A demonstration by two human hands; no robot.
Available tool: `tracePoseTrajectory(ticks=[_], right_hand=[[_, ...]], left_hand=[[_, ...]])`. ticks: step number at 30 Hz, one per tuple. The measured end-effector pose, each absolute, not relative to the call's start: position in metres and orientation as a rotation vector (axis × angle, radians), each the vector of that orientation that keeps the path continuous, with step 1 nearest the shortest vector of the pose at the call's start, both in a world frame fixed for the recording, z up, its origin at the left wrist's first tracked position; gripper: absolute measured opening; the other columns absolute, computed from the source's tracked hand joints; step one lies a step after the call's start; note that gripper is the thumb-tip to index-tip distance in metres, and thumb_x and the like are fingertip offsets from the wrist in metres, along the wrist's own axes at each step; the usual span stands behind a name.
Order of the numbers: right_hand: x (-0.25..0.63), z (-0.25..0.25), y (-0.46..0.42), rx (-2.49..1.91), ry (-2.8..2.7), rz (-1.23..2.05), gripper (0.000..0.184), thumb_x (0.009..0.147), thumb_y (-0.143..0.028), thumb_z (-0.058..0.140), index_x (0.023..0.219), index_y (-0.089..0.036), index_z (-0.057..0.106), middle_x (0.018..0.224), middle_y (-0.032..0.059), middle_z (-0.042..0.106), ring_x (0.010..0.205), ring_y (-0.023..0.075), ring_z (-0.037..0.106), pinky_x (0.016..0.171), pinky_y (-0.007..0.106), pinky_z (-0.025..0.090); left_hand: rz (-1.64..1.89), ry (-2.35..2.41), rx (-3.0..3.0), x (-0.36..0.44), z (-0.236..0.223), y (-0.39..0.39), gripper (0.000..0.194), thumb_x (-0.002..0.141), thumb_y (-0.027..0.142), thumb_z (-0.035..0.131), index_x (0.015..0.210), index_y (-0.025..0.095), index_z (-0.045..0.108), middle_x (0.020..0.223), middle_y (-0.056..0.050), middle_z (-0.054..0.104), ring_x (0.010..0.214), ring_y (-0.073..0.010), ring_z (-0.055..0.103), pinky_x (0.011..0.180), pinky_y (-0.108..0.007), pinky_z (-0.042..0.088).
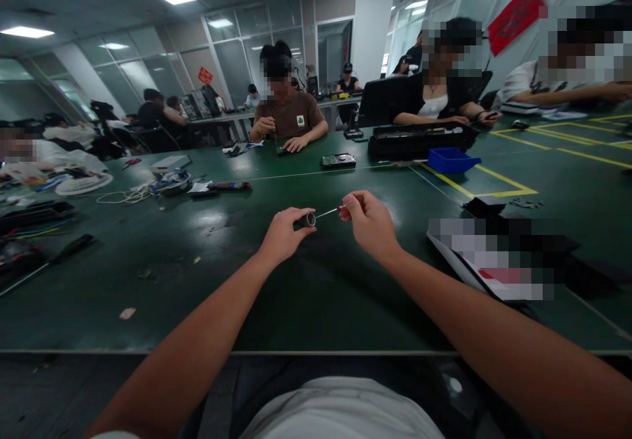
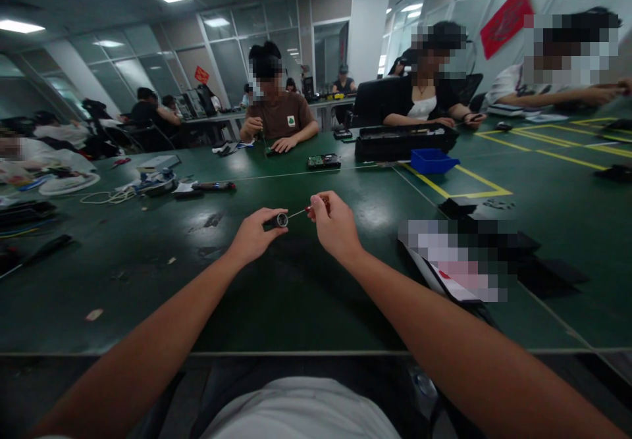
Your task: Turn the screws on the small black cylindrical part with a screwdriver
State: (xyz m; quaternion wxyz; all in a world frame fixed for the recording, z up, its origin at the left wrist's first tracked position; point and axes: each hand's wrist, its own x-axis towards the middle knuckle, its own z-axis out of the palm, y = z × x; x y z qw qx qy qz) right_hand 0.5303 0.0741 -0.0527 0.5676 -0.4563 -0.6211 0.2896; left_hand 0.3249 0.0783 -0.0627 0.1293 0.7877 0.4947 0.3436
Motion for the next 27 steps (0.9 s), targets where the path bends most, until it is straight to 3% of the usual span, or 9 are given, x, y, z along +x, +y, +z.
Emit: tracePoseTrajectory(ticks=[13,19,25,27], right_hand=[[0.5308,-0.0496,0.0746,-1.087,-1.446,0.692,0.028,0.094,-0.044,0.053,0.087,-0.019,0.063,0.072,0.0033,0.07,0.065,0.0167,0.065,0.065,0.032,0.049],[0.534,-0.0451,0.0708,-1.213,-1.537,0.607,0.037,0.091,-0.053,0.056,0.08,-0.02,0.066,0.059,0.0002,0.063,0.055,0.016,0.059,0.058,0.032,0.042],[0.5354,-0.0518,0.0745,-1.104,-1.595,0.662,0.02,0.093,-0.035,0.049,0.097,-0.021,0.063,0.076,0.0017,0.068,0.071,0.0182,0.065,0.065,0.032,0.045],[0.5361,-0.0537,0.0758,-1.107,-1.609,0.696,0.02,0.094,-0.035,0.048,0.096,-0.022,0.063,0.072,0.0007,0.066,0.069,0.0182,0.063,0.064,0.032,0.045]], left_hand=[[0.945,1.513,2.274,0.3272,-0.0594,0.0749,0.041,0.083,0.027,0.074,0.123,0.024,0.069,0.108,-0.006,0.072,0.101,-0.0241,0.064,0.093,-0.04,0.046],[0.928,1.461,2.3,0.3265,-0.0614,0.0748,0.042,0.081,0.025,0.076,0.122,0.024,0.069,0.109,-0.005,0.072,0.101,-0.0233,0.063,0.093,-0.039,0.046],[0.933,1.444,2.309,0.3239,-0.0653,0.0774,0.041,0.082,0.025,0.075,0.122,0.024,0.069,0.113,-0.006,0.071,0.104,-0.0235,0.063,0.094,-0.039,0.046],[0.932,1.444,2.31,0.3234,-0.0661,0.0782,0.041,0.082,0.025,0.075,0.123,0.024,0.069,0.113,-0.007,0.071,0.104,-0.0238,0.064,0.094,-0.04,0.046]])
